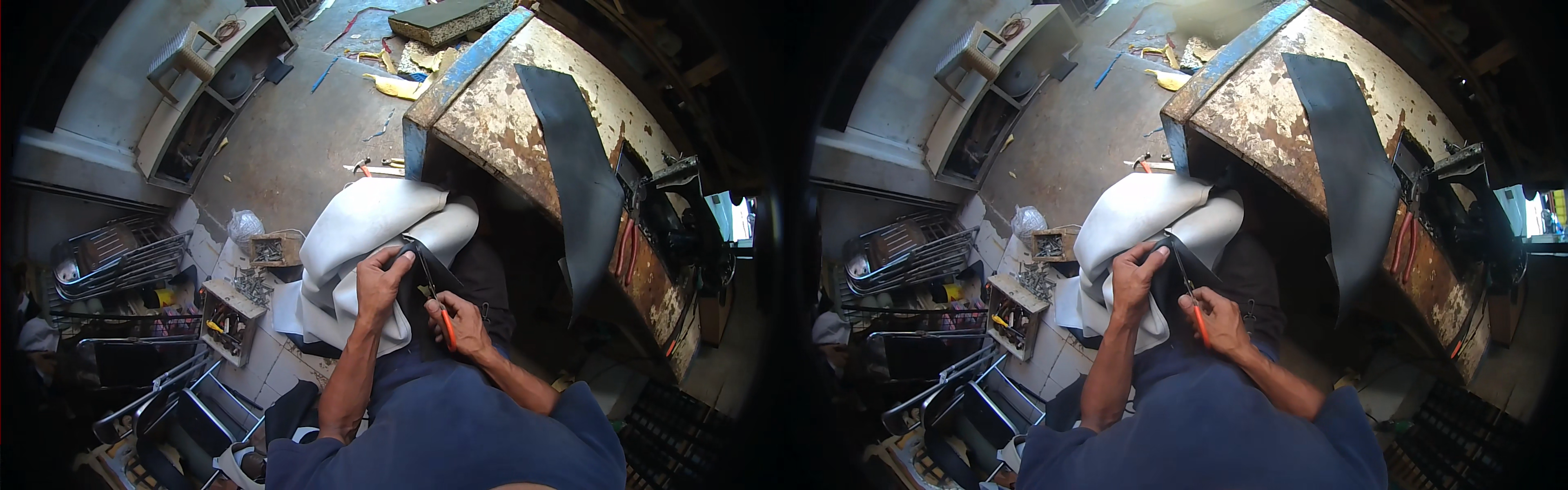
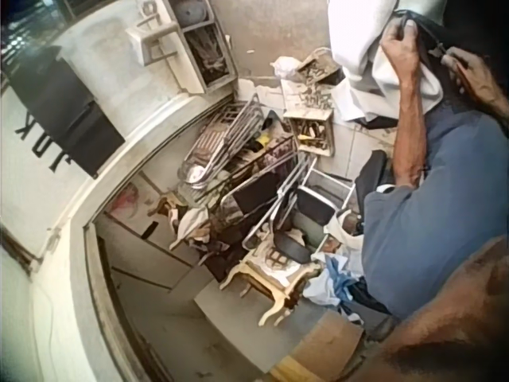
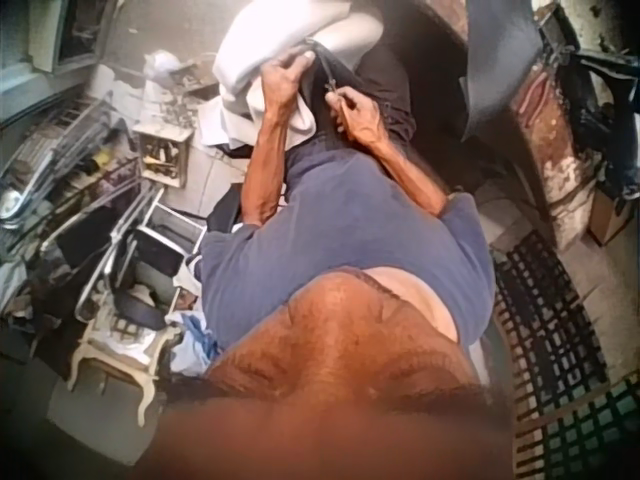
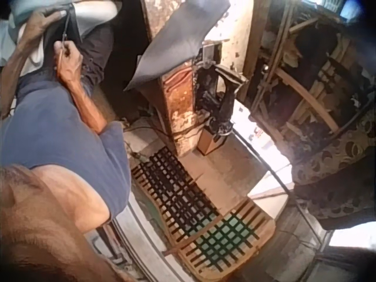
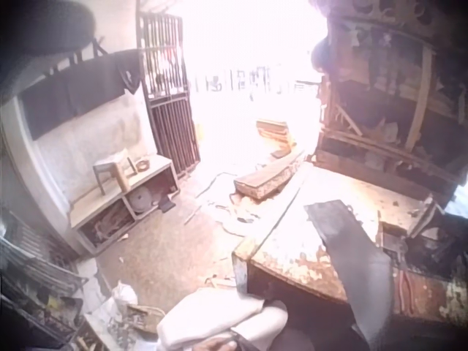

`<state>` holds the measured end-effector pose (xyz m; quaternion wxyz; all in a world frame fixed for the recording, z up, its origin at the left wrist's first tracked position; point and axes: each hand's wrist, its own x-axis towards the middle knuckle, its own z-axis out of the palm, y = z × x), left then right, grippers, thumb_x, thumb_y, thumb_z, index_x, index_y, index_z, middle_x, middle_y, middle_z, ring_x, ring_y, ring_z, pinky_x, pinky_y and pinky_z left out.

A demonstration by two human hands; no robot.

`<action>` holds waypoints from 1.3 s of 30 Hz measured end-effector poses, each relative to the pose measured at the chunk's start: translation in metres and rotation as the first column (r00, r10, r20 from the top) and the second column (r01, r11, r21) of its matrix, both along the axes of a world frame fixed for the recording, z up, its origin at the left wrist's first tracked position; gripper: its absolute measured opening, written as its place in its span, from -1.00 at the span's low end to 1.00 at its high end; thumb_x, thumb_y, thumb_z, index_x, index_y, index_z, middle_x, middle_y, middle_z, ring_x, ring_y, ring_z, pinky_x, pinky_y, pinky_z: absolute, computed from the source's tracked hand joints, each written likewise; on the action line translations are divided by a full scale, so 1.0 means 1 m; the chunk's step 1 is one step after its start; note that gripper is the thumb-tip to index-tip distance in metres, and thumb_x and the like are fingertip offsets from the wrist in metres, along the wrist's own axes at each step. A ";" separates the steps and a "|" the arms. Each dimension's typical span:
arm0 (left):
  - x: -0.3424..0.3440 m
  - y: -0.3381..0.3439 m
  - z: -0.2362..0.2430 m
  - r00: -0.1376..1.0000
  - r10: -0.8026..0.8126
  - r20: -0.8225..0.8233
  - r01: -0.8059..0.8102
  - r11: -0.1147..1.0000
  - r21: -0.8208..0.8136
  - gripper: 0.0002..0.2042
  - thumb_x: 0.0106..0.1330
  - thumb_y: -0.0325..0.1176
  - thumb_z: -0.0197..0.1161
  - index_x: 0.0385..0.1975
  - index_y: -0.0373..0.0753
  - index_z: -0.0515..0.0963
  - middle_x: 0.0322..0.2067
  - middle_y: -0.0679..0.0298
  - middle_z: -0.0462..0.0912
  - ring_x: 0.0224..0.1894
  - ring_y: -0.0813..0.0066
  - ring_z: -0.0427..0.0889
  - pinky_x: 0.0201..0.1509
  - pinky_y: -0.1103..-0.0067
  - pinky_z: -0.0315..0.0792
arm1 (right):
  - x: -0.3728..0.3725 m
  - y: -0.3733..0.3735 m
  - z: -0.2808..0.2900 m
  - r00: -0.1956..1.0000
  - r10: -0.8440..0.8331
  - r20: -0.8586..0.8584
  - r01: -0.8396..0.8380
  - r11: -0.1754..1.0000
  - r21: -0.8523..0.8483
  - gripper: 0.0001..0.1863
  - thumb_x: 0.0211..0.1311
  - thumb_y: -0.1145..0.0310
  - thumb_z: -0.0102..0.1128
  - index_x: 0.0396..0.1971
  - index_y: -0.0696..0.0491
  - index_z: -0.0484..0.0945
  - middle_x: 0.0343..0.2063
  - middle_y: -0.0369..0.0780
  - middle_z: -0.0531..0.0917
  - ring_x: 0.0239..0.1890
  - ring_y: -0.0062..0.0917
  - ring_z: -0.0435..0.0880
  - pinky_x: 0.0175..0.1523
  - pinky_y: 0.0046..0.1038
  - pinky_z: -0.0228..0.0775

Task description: The person cuts a piece of black fabric using shears while holding it against a white base.

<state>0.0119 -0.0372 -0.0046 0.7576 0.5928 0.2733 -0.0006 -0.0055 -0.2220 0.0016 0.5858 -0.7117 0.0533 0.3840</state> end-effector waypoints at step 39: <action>-0.016 0.003 -0.006 0.992 0.076 0.104 -0.048 0.967 -0.248 -0.88 0.48 -0.37 0.24 -0.15 -0.28 0.54 -0.30 0.33 0.68 -0.30 0.69 0.61 -0.16 0.70 0.52 | 0.000 -0.014 -0.015 0.996 0.085 0.041 -0.088 0.993 0.074 -0.56 0.38 0.06 0.31 -0.08 0.18 0.58 -0.44 -0.27 0.67 -0.41 -0.66 0.66 -0.28 -0.51 0.58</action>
